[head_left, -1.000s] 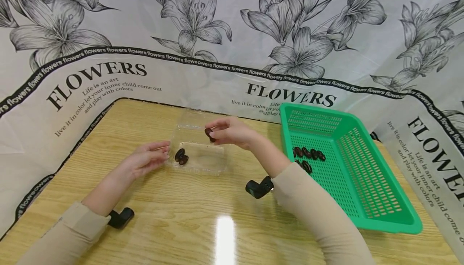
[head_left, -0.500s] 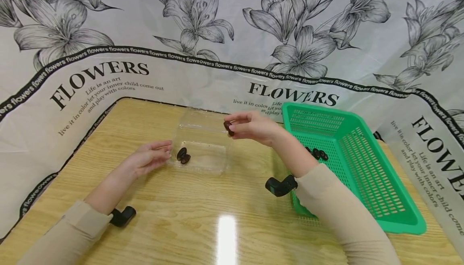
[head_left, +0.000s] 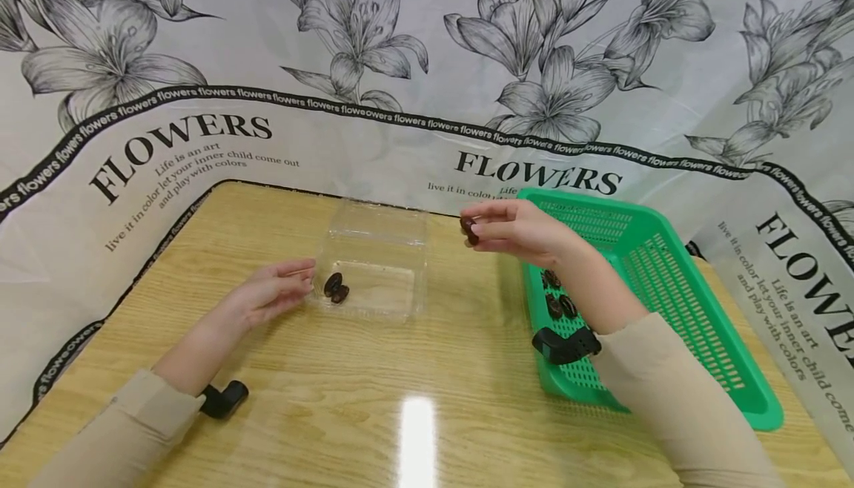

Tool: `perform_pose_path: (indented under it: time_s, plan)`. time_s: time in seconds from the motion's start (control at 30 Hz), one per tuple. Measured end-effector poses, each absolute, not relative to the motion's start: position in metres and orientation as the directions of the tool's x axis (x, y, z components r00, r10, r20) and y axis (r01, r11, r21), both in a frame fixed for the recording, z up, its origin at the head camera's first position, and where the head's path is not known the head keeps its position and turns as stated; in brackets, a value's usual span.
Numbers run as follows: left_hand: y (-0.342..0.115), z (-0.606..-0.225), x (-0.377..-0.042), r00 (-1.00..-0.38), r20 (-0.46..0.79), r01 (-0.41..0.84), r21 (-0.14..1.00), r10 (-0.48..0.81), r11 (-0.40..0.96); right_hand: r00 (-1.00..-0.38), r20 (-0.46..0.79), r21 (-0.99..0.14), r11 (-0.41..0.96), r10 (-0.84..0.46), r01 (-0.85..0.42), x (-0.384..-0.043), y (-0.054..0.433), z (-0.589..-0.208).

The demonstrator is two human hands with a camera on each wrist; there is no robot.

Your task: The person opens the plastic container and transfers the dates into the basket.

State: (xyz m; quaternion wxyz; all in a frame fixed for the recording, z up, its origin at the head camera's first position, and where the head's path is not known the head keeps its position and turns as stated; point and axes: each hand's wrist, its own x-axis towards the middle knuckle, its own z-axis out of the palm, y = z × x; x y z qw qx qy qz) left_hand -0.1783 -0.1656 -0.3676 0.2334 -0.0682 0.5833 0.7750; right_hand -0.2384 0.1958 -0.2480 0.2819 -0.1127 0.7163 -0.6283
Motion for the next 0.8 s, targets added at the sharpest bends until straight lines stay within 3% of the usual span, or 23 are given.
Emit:
perform_pose_path:
  time_s: [0.47, 0.8]
  plan:
    - [-0.166, -0.370, -0.181, -0.884, -0.378, -0.438, 0.875, 0.276, -0.206, -0.826, -0.234, -0.972, 0.120, -0.512, 0.201, -0.230, 0.244, -0.236]
    - [-0.167, -0.370, -0.179, -0.883, -0.377, -0.438, 0.877, 0.278, -0.201, -0.836, -0.247, -0.968, 0.162, -0.490, 0.191, -0.226, 0.275, -0.240]
